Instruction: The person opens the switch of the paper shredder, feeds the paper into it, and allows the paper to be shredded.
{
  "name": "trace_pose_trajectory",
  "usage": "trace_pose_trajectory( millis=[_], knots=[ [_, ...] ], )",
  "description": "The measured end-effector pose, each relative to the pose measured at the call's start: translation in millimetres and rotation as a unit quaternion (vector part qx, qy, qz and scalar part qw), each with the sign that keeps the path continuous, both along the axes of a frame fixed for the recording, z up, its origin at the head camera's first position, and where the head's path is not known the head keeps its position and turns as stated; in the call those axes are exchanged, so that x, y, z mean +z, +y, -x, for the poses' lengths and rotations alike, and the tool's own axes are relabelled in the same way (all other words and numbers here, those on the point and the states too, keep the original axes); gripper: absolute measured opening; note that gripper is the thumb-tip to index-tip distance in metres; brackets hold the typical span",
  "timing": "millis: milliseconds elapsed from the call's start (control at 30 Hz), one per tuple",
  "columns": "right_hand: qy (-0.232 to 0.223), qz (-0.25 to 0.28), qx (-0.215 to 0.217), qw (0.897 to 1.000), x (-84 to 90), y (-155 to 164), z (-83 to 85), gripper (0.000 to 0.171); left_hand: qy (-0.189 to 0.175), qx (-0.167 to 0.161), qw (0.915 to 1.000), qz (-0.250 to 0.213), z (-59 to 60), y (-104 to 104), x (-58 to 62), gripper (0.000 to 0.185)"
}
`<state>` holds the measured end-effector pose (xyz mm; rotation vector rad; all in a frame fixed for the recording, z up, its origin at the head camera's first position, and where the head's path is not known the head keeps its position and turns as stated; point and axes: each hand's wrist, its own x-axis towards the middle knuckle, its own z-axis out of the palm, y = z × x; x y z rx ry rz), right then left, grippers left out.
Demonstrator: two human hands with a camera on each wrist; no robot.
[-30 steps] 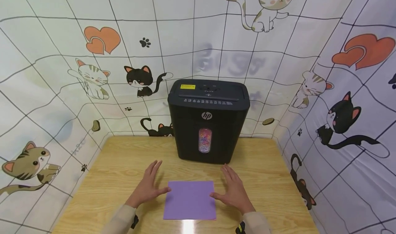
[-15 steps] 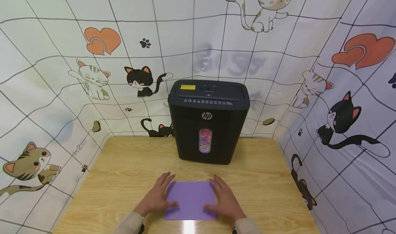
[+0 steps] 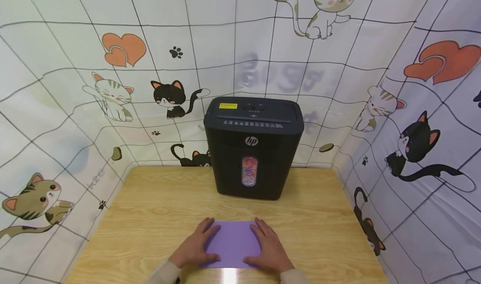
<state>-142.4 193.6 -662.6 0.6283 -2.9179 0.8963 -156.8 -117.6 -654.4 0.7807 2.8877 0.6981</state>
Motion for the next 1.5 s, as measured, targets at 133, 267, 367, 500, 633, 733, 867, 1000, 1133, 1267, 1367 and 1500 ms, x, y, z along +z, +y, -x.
trace_pose_trajectory(
  millis=[133, 267, 367, 500, 633, 733, 867, 1000, 1133, 1267, 1367, 1500],
  knots=[
    [0.034, -0.003, 0.009, 0.999, -1.3, -3.4, -0.4, 0.105, 0.004, 0.002, 1.0000, 0.007, -4.0, 1.2, 2.9, 0.093],
    [0.061, -0.009, 0.010, 0.998, -1.7, -5.0, -3.3, 0.101, 0.012, 0.002, 0.9999, 0.009, -7.9, 3.2, 2.4, 0.087],
    [0.062, -0.016, 0.008, 0.998, -1.1, -5.5, -3.9, 0.100, 0.011, 0.006, 0.9998, 0.016, -9.2, 4.1, 0.8, 0.085],
    [0.040, -0.017, 0.005, 0.999, 0.1, -5.5, -3.4, 0.100, 0.007, 0.014, 0.9998, 0.015, -9.8, 4.7, -0.9, 0.084],
    [0.013, -0.018, 0.002, 1.000, 1.6, -5.1, -2.8, 0.100, -0.002, 0.014, 0.9999, 0.007, -10.6, 5.5, 1.2, 0.083],
    [0.009, -0.025, 0.002, 1.000, 2.4, -5.3, -1.9, 0.100, -0.004, 0.015, 0.9999, 0.005, -10.9, 6.1, 3.2, 0.083],
    [0.013, -0.030, 0.002, 0.999, 4.1, -6.2, -0.7, 0.099, -0.002, 0.020, 0.9998, 0.004, -10.1, 6.4, 4.5, 0.082],
    [0.012, -0.028, 0.001, 1.000, 6.4, -7.4, -0.7, 0.099, -0.003, 0.022, 0.9997, 0.003, -9.3, 6.2, 4.5, 0.082],
    [-0.003, -0.030, -0.002, 1.000, 9.2, -8.0, -0.3, 0.098, -0.007, 0.024, 0.9997, 0.002, -8.9, 6.5, 4.6, 0.082],
    [-0.027, -0.031, -0.005, 0.999, 12.1, -8.4, -1.0, 0.098, -0.007, 0.024, 0.9997, -0.001, -9.5, 6.4, 5.1, 0.082],
    [-0.037, -0.036, -0.006, 0.999, 13.0, -8.9, -2.4, 0.099, 0.000, 0.023, 0.9997, -0.003, -10.5, 5.7, 4.6, 0.082],
    [-0.040, -0.047, -0.008, 0.998, 13.4, -9.5, -3.8, 0.098, 0.008, 0.023, 0.9997, -0.004, -11.3, 5.0, 2.8, 0.082]
  ],
)
